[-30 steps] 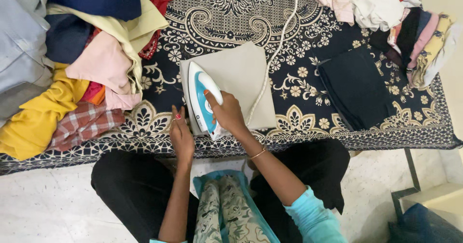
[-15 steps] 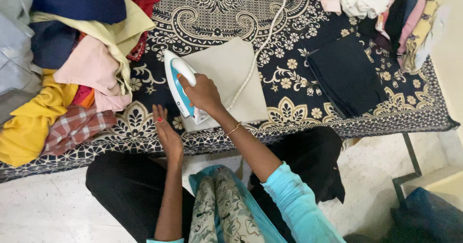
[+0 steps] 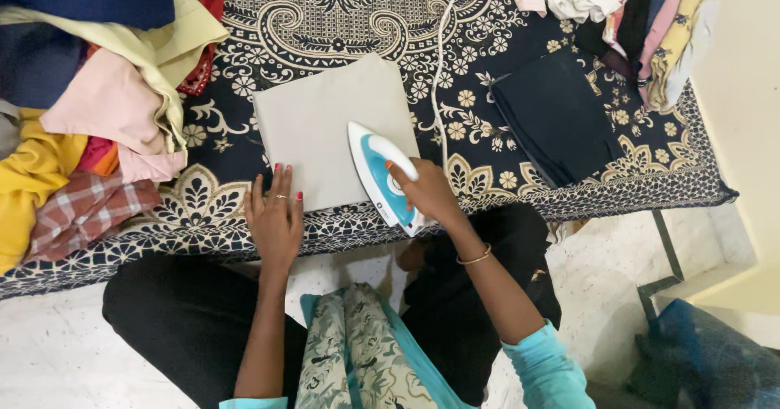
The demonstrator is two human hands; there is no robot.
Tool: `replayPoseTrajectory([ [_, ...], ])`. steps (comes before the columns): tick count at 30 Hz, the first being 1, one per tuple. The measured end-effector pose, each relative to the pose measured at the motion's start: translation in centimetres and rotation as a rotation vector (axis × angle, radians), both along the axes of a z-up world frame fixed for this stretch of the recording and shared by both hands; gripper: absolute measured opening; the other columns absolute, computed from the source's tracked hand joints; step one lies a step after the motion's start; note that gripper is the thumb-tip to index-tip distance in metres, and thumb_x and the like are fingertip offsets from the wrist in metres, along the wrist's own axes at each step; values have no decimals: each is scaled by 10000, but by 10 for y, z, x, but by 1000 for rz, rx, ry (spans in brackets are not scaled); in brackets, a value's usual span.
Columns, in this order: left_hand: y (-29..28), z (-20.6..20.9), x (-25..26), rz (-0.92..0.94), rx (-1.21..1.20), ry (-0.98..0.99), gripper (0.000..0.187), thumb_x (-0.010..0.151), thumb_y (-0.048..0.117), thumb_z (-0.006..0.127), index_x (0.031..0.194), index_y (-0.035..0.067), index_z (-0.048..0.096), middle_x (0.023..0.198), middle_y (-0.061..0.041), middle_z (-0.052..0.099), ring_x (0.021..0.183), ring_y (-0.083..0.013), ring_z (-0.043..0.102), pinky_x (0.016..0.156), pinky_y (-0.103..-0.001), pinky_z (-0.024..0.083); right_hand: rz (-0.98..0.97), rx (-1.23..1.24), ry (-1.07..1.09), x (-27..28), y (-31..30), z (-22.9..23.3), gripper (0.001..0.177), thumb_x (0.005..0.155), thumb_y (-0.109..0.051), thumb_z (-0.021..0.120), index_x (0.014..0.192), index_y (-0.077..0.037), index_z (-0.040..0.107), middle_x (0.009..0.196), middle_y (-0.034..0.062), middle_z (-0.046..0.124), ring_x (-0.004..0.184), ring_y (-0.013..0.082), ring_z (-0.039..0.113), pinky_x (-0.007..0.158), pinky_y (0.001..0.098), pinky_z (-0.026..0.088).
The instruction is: The person irons a light-colored pair of pants on a patterned bedspread, using a handheld electric iron. They smooth the fabric, iron both sides, and then fold the pants before picking up another garment.
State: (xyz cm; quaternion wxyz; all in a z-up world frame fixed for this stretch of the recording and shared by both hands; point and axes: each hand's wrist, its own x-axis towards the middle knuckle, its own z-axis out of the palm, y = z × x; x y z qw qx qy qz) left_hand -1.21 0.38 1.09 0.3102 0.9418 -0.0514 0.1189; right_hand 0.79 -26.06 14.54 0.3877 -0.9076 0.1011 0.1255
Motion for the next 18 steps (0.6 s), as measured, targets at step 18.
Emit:
replayPoseTrajectory([
  [18, -14, -1, 1, 100, 156, -117, 411, 1022, 205, 566, 1406, 97, 664, 1431, -90, 660, 1352, -296, 586, 1209, -534, 317, 87, 76, 37, 101, 35, -15, 514, 935, -489, 606, 935, 13, 717, 644, 104, 714, 456, 199, 686, 454, 341, 553],
])
